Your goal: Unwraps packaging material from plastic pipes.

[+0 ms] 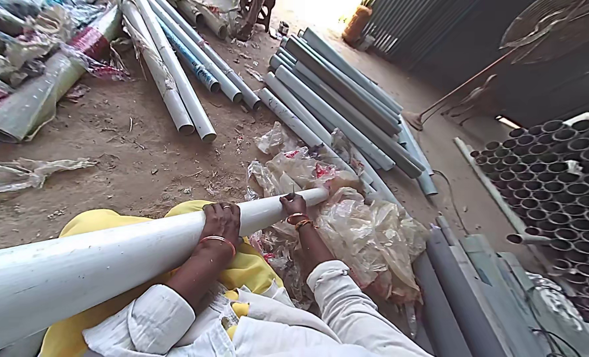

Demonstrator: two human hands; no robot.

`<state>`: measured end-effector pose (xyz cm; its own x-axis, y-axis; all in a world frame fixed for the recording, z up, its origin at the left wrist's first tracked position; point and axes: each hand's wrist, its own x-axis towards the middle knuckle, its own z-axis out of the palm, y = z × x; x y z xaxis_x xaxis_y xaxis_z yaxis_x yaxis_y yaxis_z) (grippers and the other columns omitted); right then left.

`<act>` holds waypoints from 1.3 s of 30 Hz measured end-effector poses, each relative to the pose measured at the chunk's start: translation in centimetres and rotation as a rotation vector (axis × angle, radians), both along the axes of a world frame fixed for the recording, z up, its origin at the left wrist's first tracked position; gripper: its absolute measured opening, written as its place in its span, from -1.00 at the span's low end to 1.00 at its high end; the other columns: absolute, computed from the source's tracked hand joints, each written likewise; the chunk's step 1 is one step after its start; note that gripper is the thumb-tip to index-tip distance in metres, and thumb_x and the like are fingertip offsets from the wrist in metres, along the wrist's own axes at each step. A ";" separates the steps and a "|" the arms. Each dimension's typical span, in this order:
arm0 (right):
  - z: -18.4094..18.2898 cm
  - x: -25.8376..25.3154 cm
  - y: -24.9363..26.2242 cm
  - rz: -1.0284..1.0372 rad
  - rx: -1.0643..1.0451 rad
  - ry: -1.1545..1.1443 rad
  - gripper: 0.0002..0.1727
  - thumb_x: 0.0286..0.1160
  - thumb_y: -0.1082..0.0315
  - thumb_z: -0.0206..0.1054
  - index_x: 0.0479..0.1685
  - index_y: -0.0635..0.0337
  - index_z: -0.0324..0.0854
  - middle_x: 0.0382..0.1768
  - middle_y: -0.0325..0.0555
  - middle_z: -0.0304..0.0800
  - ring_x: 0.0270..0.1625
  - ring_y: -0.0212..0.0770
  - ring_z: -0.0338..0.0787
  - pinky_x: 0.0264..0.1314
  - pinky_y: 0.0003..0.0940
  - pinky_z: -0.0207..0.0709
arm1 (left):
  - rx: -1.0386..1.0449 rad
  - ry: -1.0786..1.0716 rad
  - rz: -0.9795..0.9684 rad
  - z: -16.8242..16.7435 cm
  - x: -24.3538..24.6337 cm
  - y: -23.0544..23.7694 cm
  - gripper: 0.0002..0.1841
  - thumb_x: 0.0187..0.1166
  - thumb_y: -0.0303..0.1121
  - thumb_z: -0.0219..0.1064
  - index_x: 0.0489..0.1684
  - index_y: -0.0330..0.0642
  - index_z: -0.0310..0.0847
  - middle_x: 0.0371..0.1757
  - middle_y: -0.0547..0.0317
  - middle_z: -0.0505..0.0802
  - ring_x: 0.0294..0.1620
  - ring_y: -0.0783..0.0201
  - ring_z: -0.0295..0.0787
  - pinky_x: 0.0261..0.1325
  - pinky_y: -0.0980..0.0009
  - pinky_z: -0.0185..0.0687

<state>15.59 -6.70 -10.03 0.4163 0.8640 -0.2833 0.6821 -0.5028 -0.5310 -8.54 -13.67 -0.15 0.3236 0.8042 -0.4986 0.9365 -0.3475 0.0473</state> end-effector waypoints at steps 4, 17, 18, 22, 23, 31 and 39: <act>0.9 -0.7 0.0 0.140 -0.137 -0.179 -0.61 0.80 0.23 0.19 0.28 0.40 0.66 0.30 0.36 0.73 0.43 0.27 0.68 0.53 0.18 0.43 | -0.008 0.004 -0.015 0.2 0.0 0.0 -0.07 0.53 0.11 0.39 0.71 -0.45 0.14 0.61 -0.45 0.46 0.64 -0.33 0.35 0.61 -0.24 0.15; -2.8 5.2 -3.1 -0.557 0.107 0.336 -0.48 0.93 0.04 -0.03 0.01 0.38 0.61 -0.44 -0.04 0.64 -0.59 -0.28 0.58 -0.43 -0.32 0.57 | 0.023 -0.026 0.043 -0.1 0.1 -0.2 -0.06 0.48 0.11 0.45 0.69 -0.45 0.20 0.57 -0.41 0.50 0.60 -0.32 0.38 0.57 -0.20 0.20; -2.2 4.9 -2.9 -0.506 0.123 0.342 -0.46 0.90 0.00 0.02 -0.04 0.38 0.63 -0.48 -0.06 0.64 -0.62 -0.29 0.55 -0.46 -0.34 0.55 | 0.027 -0.016 0.042 -0.1 0.2 -0.2 -0.06 0.48 0.12 0.45 0.69 -0.44 0.21 0.56 -0.40 0.51 0.59 -0.31 0.40 0.56 -0.19 0.21; -0.3 2.1 -1.1 -0.157 0.033 0.153 -0.54 0.67 0.03 0.37 0.05 0.35 0.75 -0.17 0.13 0.80 -0.23 -0.07 0.74 -0.02 -0.10 0.62 | 0.020 -0.010 0.053 0.0 0.3 -0.2 -0.06 0.48 0.14 0.43 0.69 -0.43 0.20 0.58 -0.40 0.48 0.60 -0.32 0.38 0.56 -0.19 0.22; -0.1 1.1 -0.7 -0.108 0.009 0.073 -0.54 0.63 0.03 0.42 0.01 0.37 0.76 -0.12 0.21 0.82 -0.10 0.04 0.77 0.11 0.02 0.60 | 0.025 -0.012 0.056 -0.1 0.2 -0.3 -0.06 0.47 0.14 0.44 0.69 -0.42 0.22 0.58 -0.39 0.49 0.60 -0.31 0.38 0.56 -0.19 0.22; -0.4 -0.2 -0.5 -0.130 -0.089 -0.001 -0.61 0.82 0.22 0.14 0.16 0.43 0.66 0.14 0.33 0.78 0.24 0.16 0.78 0.36 0.07 0.55 | 0.024 -0.002 0.051 0.1 0.3 -0.3 -0.07 0.47 0.13 0.45 0.68 -0.40 0.23 0.57 -0.37 0.50 0.60 -0.30 0.38 0.56 -0.19 0.21; -3.9 2.1 -4.2 -0.707 0.127 0.717 -0.76 0.80 0.39 0.09 0.25 0.35 0.41 -0.29 -0.06 0.44 -0.46 -0.27 0.48 -0.38 -0.38 0.49 | -0.006 0.006 0.061 0.4 0.1 0.3 -0.04 0.45 0.16 0.45 0.71 -0.38 0.20 0.54 -0.35 0.54 0.59 -0.27 0.41 0.55 -0.17 0.22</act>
<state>17.72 -10.89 -13.92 0.6118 0.5264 -0.5904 -0.2502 -0.5793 -0.7758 -8.40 -13.32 0.28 0.2708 0.8192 -0.5055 0.9563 -0.2890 0.0440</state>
